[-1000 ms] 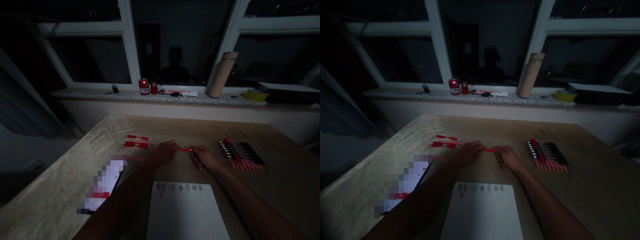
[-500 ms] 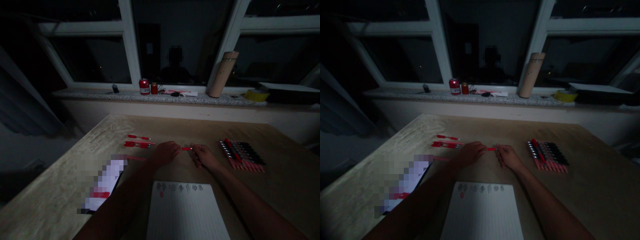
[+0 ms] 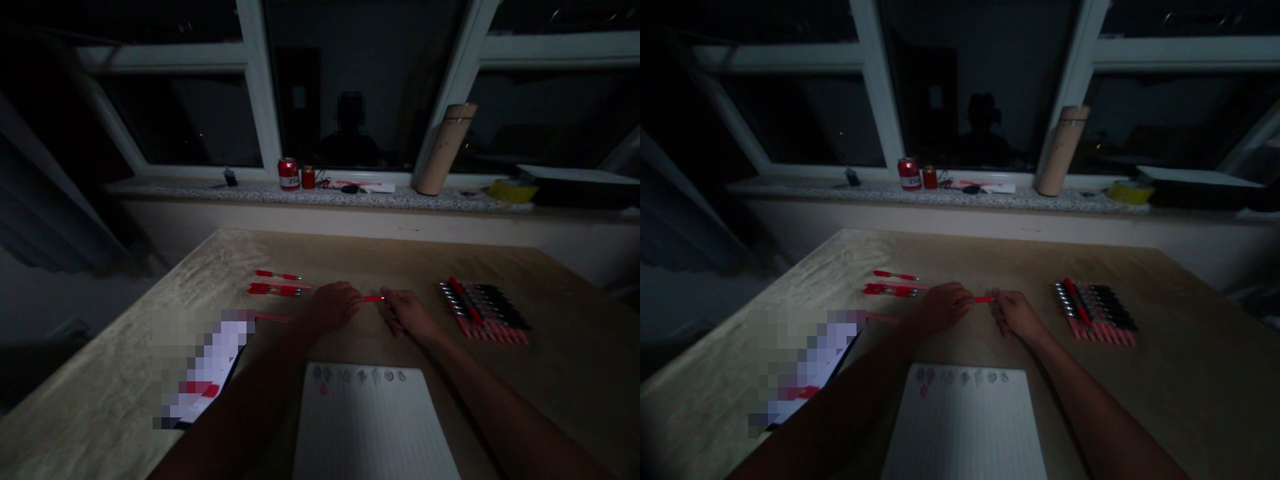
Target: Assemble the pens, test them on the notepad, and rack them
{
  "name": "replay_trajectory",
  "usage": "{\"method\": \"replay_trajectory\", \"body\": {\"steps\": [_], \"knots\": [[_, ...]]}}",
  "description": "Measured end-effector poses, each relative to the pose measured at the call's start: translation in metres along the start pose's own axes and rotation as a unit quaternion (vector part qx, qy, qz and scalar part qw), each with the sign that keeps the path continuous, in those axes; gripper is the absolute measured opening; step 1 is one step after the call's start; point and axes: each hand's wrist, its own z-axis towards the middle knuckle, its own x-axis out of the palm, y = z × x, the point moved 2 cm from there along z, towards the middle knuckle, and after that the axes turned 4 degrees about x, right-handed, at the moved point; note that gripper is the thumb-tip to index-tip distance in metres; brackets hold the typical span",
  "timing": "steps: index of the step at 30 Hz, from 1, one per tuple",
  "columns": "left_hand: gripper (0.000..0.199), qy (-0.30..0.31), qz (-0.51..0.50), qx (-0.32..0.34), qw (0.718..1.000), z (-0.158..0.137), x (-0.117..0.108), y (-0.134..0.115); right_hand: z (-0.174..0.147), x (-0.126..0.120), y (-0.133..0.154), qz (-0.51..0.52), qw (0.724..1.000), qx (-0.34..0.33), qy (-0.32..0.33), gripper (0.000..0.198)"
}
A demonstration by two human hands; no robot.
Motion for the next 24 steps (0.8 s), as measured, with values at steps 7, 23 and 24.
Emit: {"method": "replay_trajectory", "body": {"steps": [7,23,24], "knots": [[0.030,0.015,0.009,0.022,1.000,0.0002,0.0014,-0.0006,-0.0018,0.0010,0.0036,-0.024,1.000,-0.012,0.002,0.051],[0.028,-0.007,0.017,0.005,1.000,0.0010,-0.0001,-0.0036,0.0001,-0.0009,0.0019,-0.017,1.000,-0.018,-0.004,0.051],[0.028,-0.006,0.014,0.008,1.000,0.0011,0.0002,-0.0033,0.0000,-0.0007,0.0023,-0.016,1.000,-0.017,-0.004,0.051]]}}
